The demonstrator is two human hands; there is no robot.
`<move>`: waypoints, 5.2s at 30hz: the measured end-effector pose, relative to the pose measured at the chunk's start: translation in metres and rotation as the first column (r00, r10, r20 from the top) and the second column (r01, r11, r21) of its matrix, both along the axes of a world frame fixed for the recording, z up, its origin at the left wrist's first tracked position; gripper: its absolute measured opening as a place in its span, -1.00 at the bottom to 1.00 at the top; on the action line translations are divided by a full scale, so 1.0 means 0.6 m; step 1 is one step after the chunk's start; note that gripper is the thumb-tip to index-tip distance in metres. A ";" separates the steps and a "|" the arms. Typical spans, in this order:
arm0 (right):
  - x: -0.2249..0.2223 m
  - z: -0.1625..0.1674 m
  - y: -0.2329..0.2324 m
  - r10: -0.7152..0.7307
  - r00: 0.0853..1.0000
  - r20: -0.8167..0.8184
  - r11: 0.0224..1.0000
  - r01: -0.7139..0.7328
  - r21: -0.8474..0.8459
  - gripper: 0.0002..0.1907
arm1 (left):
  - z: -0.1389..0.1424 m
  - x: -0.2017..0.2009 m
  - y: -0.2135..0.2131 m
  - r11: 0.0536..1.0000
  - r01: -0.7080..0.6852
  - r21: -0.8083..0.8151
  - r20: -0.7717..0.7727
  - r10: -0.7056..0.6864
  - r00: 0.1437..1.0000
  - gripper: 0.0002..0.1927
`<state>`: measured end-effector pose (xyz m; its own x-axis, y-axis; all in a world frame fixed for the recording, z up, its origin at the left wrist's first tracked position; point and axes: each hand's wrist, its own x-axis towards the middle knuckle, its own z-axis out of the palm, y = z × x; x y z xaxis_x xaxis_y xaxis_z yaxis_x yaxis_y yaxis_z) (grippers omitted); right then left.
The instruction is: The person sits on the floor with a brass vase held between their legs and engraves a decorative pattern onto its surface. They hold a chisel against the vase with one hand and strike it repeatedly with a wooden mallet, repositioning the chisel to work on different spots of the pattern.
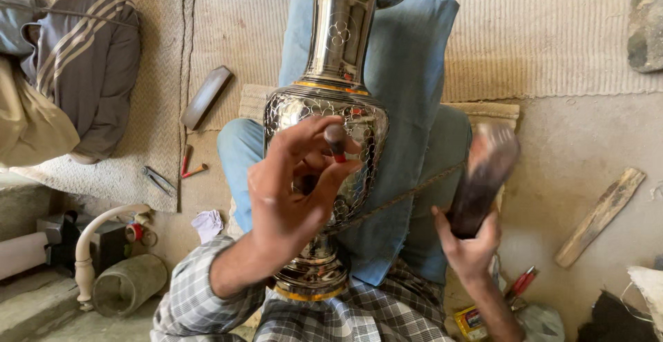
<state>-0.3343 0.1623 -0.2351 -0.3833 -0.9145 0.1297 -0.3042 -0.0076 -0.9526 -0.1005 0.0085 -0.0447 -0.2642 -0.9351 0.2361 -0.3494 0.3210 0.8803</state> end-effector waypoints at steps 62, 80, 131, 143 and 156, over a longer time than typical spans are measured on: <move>-0.002 0.105 0.016 0.045 0.988 0.148 0.997 -0.052 0.049 -0.42 | 0.018 -0.051 -0.124 0.532 0.829 0.173 0.358 -0.818 0.451 -0.41; -0.111 0.242 -0.125 0.255 0.956 -0.144 0.967 -0.256 0.017 -0.32 | 0.025 0.001 -0.051 0.925 0.380 -0.032 0.226 -0.363 0.904 -0.42; -0.097 0.215 -0.100 0.338 0.874 -0.350 0.923 -0.235 0.304 -0.27 | 0.030 -0.015 -0.067 0.839 0.544 0.003 0.369 -0.506 0.779 -0.46; -0.015 0.140 -0.015 0.044 0.996 -0.079 0.961 -0.021 0.275 -0.50 | 0.023 -0.028 -0.102 0.634 0.771 0.067 0.429 -0.716 0.551 -0.39; 0.015 0.080 0.043 -0.045 0.998 -0.048 0.999 0.045 0.004 -0.55 | 0.010 -0.045 -0.128 0.312 0.902 0.299 0.325 -0.922 0.211 -0.43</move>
<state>-0.3254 0.1878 -0.1873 -0.4178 -0.8971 0.1439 -0.3494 0.0125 -0.9369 -0.1275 -0.0681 -0.0388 -0.9881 0.0061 -0.1535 -0.1161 0.6250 0.7720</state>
